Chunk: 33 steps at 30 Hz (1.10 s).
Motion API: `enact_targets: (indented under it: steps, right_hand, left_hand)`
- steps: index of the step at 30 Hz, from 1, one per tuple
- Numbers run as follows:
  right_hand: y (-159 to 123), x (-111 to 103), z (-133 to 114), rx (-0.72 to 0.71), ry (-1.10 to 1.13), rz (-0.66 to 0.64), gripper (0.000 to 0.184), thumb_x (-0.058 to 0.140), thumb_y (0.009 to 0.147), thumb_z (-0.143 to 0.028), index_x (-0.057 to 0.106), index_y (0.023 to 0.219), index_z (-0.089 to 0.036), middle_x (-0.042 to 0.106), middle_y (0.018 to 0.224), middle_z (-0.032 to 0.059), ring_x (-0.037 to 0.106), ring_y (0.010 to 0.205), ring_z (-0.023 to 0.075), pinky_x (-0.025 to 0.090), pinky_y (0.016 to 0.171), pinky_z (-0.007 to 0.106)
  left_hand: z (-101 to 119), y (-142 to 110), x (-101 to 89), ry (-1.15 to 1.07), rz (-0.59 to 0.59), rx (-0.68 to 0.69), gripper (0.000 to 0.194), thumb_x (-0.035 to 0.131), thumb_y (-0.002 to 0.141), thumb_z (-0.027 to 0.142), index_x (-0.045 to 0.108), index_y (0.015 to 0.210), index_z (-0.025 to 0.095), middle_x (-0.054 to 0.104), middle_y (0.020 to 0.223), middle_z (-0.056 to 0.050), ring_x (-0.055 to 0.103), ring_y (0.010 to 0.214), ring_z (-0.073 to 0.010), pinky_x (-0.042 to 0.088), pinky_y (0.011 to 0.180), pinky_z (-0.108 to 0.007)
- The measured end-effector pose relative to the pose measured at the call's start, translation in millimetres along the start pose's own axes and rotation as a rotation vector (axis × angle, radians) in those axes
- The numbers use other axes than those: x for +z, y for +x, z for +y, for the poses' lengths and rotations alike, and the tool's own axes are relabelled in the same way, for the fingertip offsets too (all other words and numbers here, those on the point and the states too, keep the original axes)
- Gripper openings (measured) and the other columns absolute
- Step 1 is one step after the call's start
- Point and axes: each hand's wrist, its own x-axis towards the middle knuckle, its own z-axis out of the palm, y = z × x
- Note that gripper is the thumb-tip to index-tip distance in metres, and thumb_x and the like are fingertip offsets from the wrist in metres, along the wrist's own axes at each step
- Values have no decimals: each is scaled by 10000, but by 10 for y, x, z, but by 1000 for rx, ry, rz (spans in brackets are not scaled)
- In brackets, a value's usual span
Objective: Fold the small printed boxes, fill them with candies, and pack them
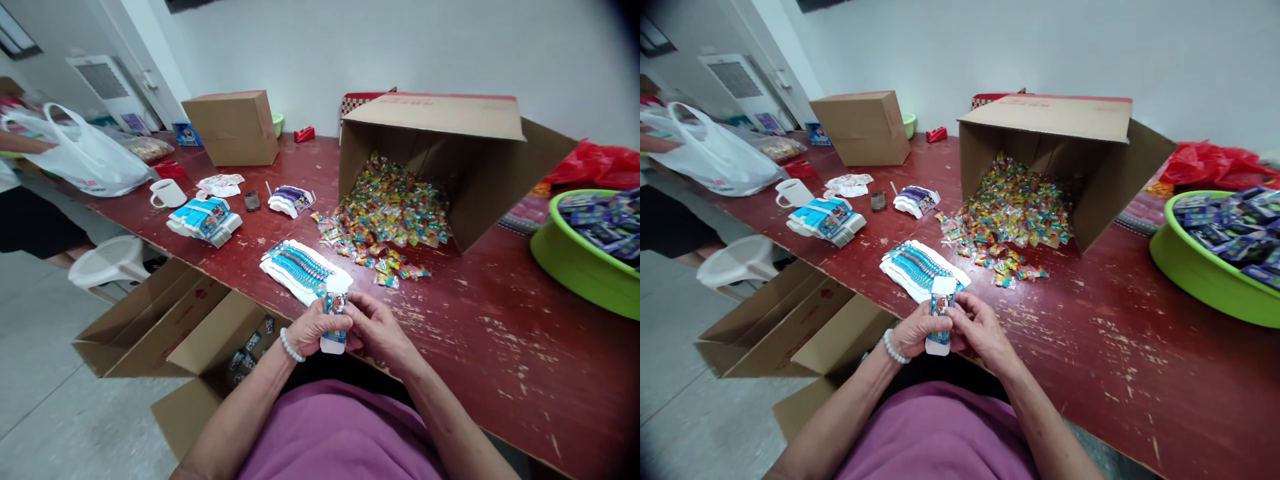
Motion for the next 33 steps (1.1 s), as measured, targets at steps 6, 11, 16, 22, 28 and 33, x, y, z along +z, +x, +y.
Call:
enact_targets:
  steps: [6,11,16,22,28,33]
  right_hand:
    - [19,4,97,-5,-11,120,371,776,736,-496,654,891,-181,633,605,-21,504,373,95,469,352,227]
    - [28,-70,71,-156,-206,269,287,755,761,-449,707,832,-175,710,748,30,621,615,157,529,578,266]
    - [33,-95,25,-252,-221,327,427,751,784,-411,624,1142,-217,695,816,6,624,703,163,518,656,275]
    - [40,-59,116,-305,-172,303,448,722,815,-410,571,1209,-259,695,920,22,641,781,176,523,697,289]
    - [8,-129,17,-253,-262,283,273,714,815,-464,665,870,-201,661,798,3,583,716,157,470,660,258]
    - [12,-187,-86,-165,-321,262,347,785,728,-498,693,734,-164,676,743,30,575,696,168,464,692,286]
  left_hand:
    - [-57,10,49,37,97,63,394,848,662,355,657,896,102,683,710,-48,634,532,-152,519,518,-263]
    - [-18,-17,68,276,171,158,332,795,746,343,681,948,106,694,885,-51,644,793,-149,510,750,-249]
    - [-21,-78,148,257,360,320,594,791,748,293,513,1266,208,695,1031,-56,676,886,-187,535,810,-312]
    - [-7,-130,241,191,295,338,716,757,780,261,401,1401,280,649,1159,-64,676,928,-183,540,827,-300]
    - [57,-111,204,144,273,233,356,761,773,328,585,1039,169,650,874,-18,596,728,-114,495,687,-230]
    - [77,-94,208,269,318,272,254,695,824,365,627,941,150,619,801,-5,550,712,-109,451,682,-224]
